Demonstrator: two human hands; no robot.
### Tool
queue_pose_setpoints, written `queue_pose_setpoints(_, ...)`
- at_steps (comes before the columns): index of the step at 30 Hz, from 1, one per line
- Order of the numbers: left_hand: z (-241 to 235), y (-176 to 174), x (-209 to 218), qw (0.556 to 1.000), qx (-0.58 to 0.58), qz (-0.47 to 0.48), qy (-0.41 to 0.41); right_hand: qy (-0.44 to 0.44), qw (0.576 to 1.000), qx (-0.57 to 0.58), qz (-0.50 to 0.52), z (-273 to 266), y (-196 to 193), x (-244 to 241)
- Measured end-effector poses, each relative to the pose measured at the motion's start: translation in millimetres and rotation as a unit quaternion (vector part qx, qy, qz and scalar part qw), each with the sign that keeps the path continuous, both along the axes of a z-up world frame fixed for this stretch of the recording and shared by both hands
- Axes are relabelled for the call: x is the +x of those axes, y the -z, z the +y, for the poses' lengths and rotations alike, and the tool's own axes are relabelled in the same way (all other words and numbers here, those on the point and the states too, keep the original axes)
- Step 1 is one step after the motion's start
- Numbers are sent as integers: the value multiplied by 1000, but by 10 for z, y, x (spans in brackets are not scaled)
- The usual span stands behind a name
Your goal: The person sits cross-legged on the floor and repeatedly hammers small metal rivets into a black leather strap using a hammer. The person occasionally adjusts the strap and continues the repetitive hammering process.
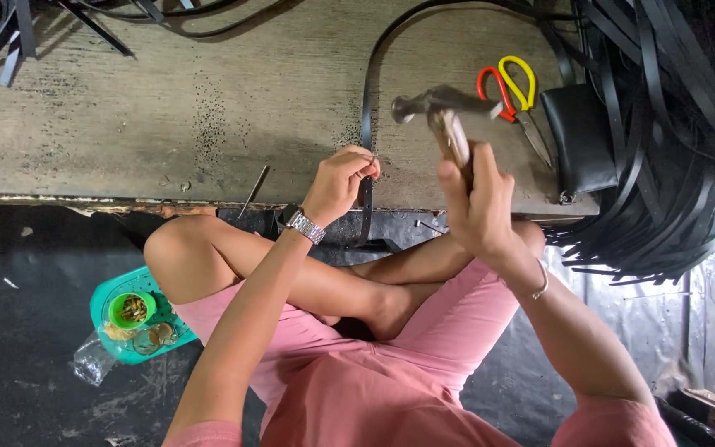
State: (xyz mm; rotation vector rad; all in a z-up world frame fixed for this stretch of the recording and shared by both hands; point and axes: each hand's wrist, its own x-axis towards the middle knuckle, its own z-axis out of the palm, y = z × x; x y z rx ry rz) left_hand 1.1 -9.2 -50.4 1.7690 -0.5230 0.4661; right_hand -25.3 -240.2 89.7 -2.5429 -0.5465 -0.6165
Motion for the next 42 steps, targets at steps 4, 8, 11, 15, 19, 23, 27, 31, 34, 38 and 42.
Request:
queue_pose_setpoints(4, 9, 70, 22, 1000, 3, -3, -2, -16, 970, 40, 239, 115, -69, -131)
queue_pose_setpoints(8, 0, 85, 21, 999, 40, -12, -2, -25, 937, -7, 348, 170, -193, -141)
queue_pose_setpoints(11, 3, -34, -52, 999, 50, 4, 1, -35, 940, -13, 338, 158, -228, -182)
queue_pose_setpoints(15, 36, -684, -199, 995, 23, 86, 47, -47, 944, -3, 327, 131, -179, -153)
queue_pose_setpoints(19, 37, -627, -187, 992, 19, 111, 55, -63, 942, 10, 331, 162, -170, -134)
queue_pose_setpoints(23, 49, -479, -114, 995, 13, 87, 45, -73, 954, 29, 291, 140, -225, -44)
queue_pose_setpoints(27, 16, -353, -107, 995, -5, 86, 42, -75, 955, 4, 288, 112, -228, -47)
queue_pose_setpoints(31, 21, -421, -148, 996, 11, 86, 34, -83, 949, -29, 303, 159, -234, -126)
queue_pose_setpoints(34, 54, -505, -183, 995, 49, 88, 23, -85, 946, -50, 307, 207, -235, -179)
queue_pose_setpoints(38, 26, -324, -137, 995, 29, 93, 37, -61, 956, 33, 285, 122, -285, -83)
queue_pose_setpoints(42, 6, -334, -109, 995, 28, 85, 41, -6, 985, -10, 173, -25, -686, -81)
